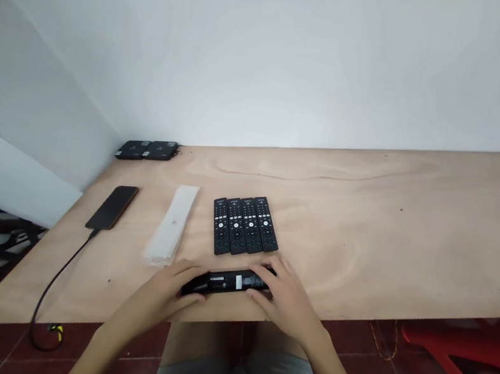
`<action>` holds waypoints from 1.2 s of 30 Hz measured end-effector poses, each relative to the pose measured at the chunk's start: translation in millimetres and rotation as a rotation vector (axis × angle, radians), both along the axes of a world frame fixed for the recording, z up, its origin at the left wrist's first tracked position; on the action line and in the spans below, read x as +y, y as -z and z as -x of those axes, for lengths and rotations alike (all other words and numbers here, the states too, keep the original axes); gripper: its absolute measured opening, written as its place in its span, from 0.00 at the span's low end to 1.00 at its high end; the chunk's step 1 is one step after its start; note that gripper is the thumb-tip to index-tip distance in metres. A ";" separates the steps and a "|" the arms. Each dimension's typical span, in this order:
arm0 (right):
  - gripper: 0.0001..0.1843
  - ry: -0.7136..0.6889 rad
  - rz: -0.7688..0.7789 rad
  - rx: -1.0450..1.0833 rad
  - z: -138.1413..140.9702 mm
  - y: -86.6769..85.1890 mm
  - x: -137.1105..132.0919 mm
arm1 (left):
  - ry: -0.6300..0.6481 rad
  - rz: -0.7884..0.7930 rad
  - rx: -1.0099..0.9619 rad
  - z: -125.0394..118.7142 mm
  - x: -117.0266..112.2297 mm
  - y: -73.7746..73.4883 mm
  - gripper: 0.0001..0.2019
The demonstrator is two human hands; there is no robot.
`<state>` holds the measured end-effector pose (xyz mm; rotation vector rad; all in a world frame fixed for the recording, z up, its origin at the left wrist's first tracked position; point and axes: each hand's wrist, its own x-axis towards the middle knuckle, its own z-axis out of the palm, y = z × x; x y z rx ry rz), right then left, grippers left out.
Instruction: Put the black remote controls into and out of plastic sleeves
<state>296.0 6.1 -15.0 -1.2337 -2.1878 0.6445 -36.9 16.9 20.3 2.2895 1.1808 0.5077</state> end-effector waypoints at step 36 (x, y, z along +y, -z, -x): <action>0.24 -0.044 -0.024 -0.067 2.6 -2.9 1.7 | -0.044 -0.194 -0.370 -47.0 -3.3 41.7 0.14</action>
